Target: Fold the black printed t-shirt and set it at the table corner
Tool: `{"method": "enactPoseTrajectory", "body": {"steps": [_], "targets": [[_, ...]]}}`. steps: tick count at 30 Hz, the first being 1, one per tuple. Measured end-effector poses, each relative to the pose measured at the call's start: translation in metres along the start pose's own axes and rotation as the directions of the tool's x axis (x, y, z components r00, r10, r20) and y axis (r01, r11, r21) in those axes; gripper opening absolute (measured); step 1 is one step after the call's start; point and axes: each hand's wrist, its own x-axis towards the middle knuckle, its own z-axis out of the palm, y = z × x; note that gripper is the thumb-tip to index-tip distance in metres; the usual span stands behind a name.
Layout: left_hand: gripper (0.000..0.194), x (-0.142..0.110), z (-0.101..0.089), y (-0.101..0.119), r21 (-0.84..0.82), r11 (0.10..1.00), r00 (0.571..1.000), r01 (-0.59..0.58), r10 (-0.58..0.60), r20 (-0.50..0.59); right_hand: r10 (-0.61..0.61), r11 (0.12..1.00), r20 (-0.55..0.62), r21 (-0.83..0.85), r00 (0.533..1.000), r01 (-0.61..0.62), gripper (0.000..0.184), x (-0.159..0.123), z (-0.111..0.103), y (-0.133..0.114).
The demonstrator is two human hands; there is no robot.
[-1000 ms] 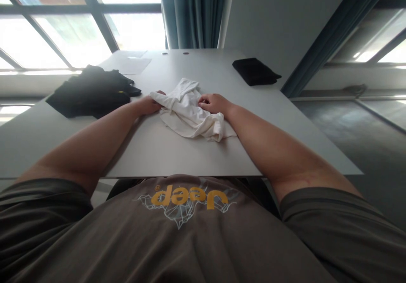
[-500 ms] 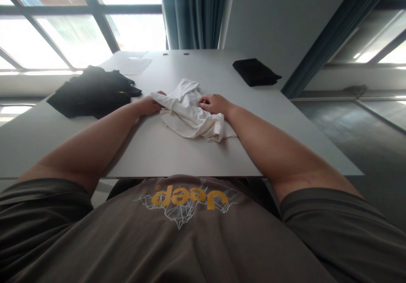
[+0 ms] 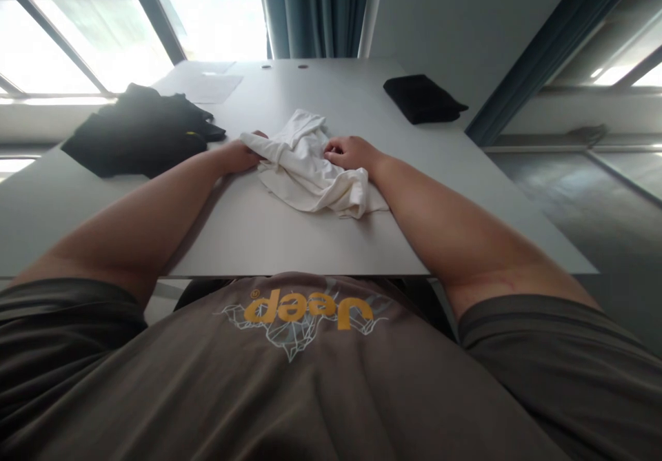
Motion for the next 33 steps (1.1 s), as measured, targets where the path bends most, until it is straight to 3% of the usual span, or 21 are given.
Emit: {"method": "enactPoseTrajectory", "body": {"steps": [10, 20, 33], "targets": [[0.038, -0.001, -0.004, 0.002, -0.029, 0.996, 0.996, -0.085, 0.085, 0.026, -0.040, 0.999, -0.013, -0.021, 0.999, 0.040, 0.056, 0.002, 0.001, 0.007], [0.043, -0.006, -0.007, 0.039, 0.086, 0.996, 0.998, 0.040, -0.043, 0.036, 0.008, 1.000, 0.003, 0.011, 1.000, -0.008, 0.056, -0.006, -0.005, -0.009], [0.043, -0.008, -0.007, 0.045, 0.059, 0.998, 1.000, 0.027, -0.027, 0.010, 0.029, 0.999, 0.001, 0.022, 1.000, -0.029, 0.055, -0.007, -0.005, -0.010]]}}
